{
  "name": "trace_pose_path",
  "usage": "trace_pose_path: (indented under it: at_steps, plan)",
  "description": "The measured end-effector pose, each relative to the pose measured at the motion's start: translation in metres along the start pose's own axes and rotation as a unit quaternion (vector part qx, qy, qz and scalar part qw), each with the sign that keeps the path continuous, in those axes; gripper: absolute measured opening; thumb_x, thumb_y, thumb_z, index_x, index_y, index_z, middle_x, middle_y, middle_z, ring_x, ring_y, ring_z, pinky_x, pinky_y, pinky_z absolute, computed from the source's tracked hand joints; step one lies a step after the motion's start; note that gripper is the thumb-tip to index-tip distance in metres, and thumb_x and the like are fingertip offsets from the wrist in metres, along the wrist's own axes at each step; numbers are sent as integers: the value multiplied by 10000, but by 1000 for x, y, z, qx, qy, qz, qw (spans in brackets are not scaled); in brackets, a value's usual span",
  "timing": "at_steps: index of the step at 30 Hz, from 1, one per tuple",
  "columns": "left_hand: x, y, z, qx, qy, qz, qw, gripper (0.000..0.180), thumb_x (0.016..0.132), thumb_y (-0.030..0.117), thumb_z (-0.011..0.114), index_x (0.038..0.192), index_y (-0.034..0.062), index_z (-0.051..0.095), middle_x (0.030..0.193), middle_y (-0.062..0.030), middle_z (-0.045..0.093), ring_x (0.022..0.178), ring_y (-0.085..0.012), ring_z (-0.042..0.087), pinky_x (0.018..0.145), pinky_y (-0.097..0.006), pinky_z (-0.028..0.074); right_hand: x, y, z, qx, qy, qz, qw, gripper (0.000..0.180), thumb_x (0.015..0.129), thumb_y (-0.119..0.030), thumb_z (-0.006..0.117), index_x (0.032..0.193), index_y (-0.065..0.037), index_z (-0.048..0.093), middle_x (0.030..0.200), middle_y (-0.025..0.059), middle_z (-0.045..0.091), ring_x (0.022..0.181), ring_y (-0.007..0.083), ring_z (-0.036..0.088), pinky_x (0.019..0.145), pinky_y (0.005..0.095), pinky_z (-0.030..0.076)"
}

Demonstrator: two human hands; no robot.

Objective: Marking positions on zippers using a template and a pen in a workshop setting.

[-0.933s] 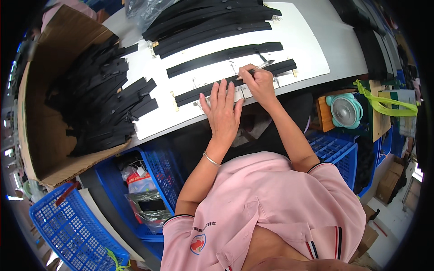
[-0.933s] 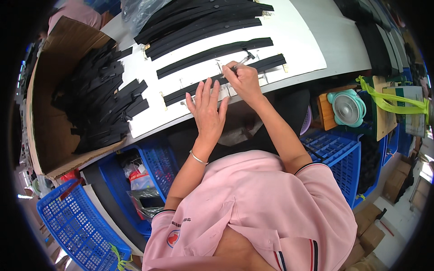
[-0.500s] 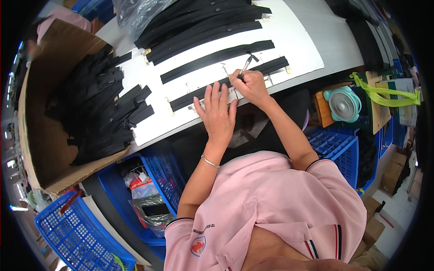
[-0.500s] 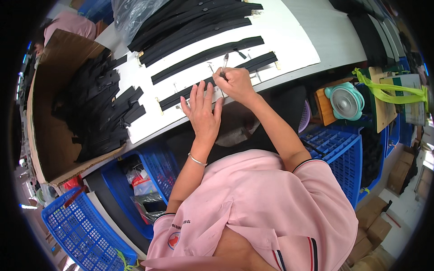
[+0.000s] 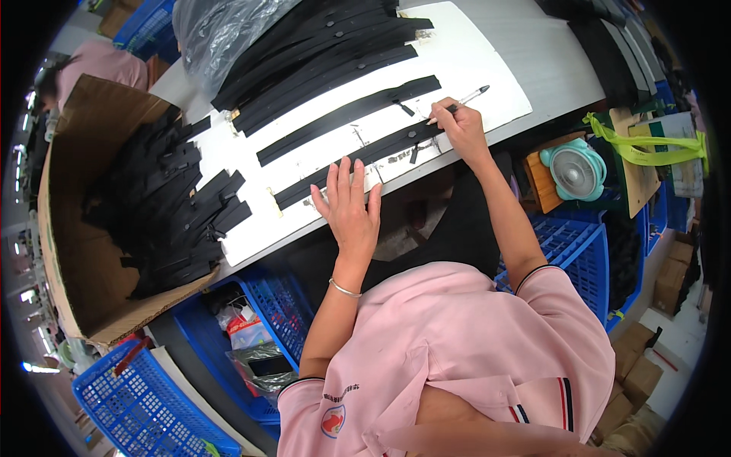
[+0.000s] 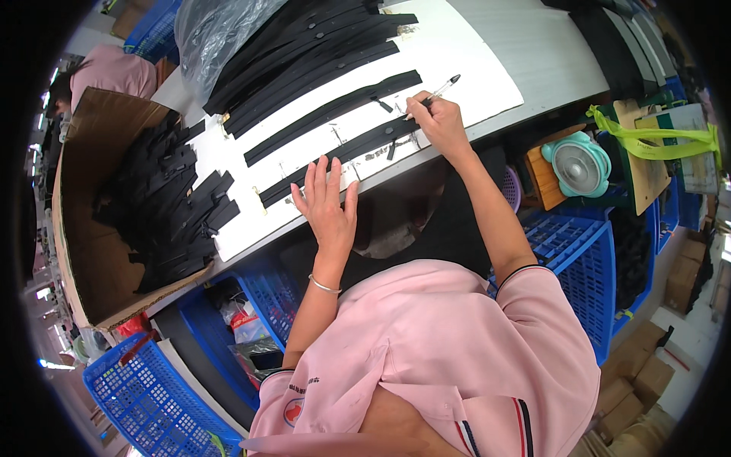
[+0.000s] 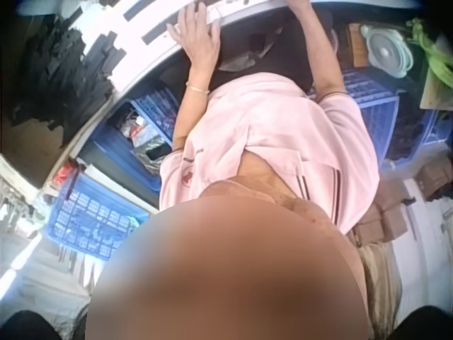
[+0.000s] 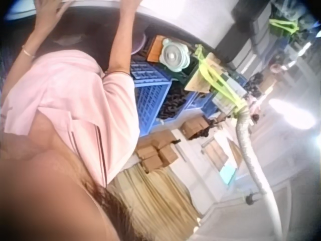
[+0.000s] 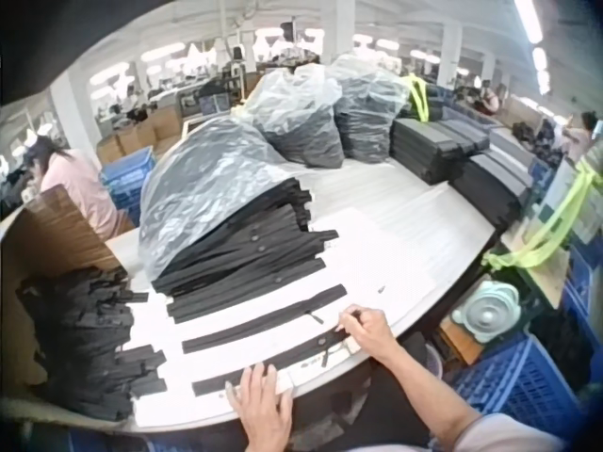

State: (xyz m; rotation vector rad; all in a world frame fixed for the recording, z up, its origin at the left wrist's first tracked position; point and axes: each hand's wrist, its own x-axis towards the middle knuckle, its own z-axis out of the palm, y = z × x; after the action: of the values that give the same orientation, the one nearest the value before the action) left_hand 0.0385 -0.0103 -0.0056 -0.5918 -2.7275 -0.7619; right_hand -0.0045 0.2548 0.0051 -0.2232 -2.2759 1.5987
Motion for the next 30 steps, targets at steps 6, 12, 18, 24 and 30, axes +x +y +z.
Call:
trace_pose_path:
  at_steps: [6,12,18,24,30]
  plan:
    - [16,20,4,-61,20,8,998,461,946,228,722,1361,53,624,1460,-132,554,1397,-327,460,1192,-584,211,1,1,1,31,16,3,999,244,996,-162,645,879,39,721,736,32,699,666,58,574,607,237,464]
    - [59,55,36,-148,36,61,986,251,937,149,718,1160,34,724,1242,-105,661,1209,-295,565,1152,-524,312,1,1,9,26,-2,-7,1000,234,998,-167,652,902,32,728,723,39,694,653,49,568,585,249,457]
    - [76,65,55,-160,72,61,982,145,866,78,743,1000,22,739,1088,-75,674,1055,-281,583,1003,-439,397,1,15,8,-25,16,-53,998,235,979,-201,684,891,11,735,712,84,700,576,122,614,546,275,462]
    - [76,66,55,-155,86,63,982,145,831,50,753,974,28,738,1060,-70,673,1033,-280,584,980,-422,404,0,15,7,-17,22,-59,998,229,977,-191,674,885,12,727,691,87,689,570,121,614,540,277,458]
    - [75,66,55,-148,88,64,983,147,824,44,751,970,31,738,1071,-66,666,1044,-278,581,981,-421,403,-3,8,0,2,-19,-53,998,235,952,-161,679,813,28,700,668,78,672,562,93,577,531,278,447]
